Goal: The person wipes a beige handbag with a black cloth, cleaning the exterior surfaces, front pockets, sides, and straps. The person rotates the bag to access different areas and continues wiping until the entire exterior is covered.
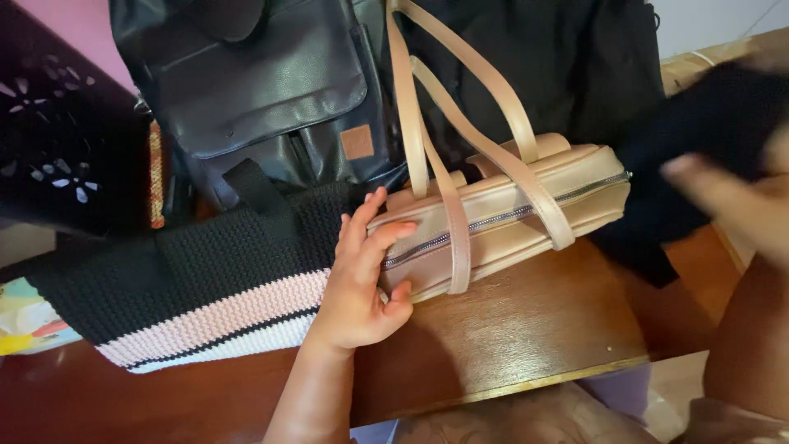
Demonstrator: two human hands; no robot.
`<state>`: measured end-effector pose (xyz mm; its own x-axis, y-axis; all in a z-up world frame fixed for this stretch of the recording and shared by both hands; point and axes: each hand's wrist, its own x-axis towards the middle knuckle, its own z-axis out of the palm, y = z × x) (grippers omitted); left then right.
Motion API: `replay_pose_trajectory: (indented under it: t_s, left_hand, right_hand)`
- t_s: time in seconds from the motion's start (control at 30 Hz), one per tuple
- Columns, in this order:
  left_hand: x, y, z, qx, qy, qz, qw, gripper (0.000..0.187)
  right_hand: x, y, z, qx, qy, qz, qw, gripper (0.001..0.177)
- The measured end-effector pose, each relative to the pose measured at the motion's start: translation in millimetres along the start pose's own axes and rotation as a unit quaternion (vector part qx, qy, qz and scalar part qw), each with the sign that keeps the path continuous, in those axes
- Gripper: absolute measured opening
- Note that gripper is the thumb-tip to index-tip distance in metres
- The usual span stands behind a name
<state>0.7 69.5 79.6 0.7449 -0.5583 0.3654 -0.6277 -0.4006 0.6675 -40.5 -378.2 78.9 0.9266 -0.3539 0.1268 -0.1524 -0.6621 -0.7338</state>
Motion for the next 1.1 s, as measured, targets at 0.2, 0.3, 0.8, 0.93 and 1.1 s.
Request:
replay_pose_trajectory:
  t_s: [0.2, 0.3, 0.8, 0.93, 1.1]
  left_hand:
    - [3, 2, -1, -0.032, 0.01, 0.018, 0.999, 0.075]
    - [5, 1, -1, -0.045, 0.021, 0.044, 0.998, 0.074]
    - [9, -10, 4, -0.021, 0.053, 0.033, 0.998, 0.072]
    - [13, -10, 1, -0.059, 0.058, 0.047, 0.995, 0.058]
    - [11, -18, 7, -0.083, 0.069, 0.051, 0.993, 0.064]
  right_hand:
    - [-11, -92, 25, -0.298, 0.006, -0.201, 0.933, 0.051]
    - [-10, -106, 38, -0.38, 0.027, -0.194, 0.904, 0.062]
    - [-7, -89, 5, -0.057, -0.159, -0.34, 0.925, 0.059]
    - [1, -91, -8, -0.126, -0.135, -0.315, 0.931, 0.021]
    - [12, -76, 8, -0.289, -0.096, -0.256, 0.917, 0.014]
